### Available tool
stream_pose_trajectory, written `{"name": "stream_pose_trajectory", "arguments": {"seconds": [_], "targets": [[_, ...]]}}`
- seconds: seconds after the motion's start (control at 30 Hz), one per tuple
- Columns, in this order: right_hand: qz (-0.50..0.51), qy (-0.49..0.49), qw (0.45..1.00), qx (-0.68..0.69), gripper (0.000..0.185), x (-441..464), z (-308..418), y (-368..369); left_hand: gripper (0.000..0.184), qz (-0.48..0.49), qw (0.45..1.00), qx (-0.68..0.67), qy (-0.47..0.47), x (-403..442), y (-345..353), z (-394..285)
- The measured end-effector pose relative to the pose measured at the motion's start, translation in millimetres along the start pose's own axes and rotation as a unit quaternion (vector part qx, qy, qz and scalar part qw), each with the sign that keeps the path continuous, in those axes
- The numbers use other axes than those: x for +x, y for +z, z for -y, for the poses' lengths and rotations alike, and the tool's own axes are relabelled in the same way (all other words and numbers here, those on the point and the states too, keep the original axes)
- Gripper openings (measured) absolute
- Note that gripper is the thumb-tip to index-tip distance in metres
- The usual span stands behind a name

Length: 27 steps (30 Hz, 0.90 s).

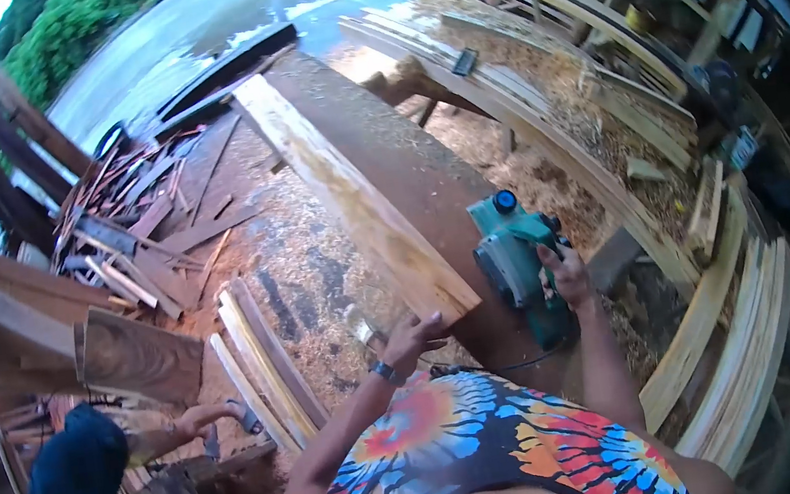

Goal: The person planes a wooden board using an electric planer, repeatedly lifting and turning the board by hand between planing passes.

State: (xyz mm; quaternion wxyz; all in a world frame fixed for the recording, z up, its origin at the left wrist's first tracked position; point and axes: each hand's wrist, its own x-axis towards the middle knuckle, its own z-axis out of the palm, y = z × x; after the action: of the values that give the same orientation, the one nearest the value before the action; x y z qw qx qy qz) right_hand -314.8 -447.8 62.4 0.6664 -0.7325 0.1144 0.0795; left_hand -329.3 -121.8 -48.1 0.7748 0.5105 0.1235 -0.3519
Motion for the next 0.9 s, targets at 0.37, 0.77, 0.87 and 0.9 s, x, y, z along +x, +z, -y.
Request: {"name": "stream_pose_trajectory", "arguments": {"seconds": [0.37,0.77,0.87,0.9], "targets": [[0.009,-0.009,0.999,0.034,0.055,5.1,-11.8,-5.4,0.055,0.131,0.898,-0.072,0.414,-113.2,87.2,-203.5],[0.01,-0.029,0.999,0.02,0.057,9.6,-20.4,-7.7,0.049,0.075,0.819,-0.022,0.568,-106.4,100.0,-257.1],[0.016,-0.026,0.999,0.02,0.056,10.1,-17.6,-7.8,0.048,0.046,0.824,-0.017,0.564,-106.3,104.0,-261.9],[0.016,-0.026,0.999,0.024,0.056,10.0,-18.5,-7.8,0.048,0.042,0.825,-0.018,0.564,-107.4,106.0,-264.5]]}}
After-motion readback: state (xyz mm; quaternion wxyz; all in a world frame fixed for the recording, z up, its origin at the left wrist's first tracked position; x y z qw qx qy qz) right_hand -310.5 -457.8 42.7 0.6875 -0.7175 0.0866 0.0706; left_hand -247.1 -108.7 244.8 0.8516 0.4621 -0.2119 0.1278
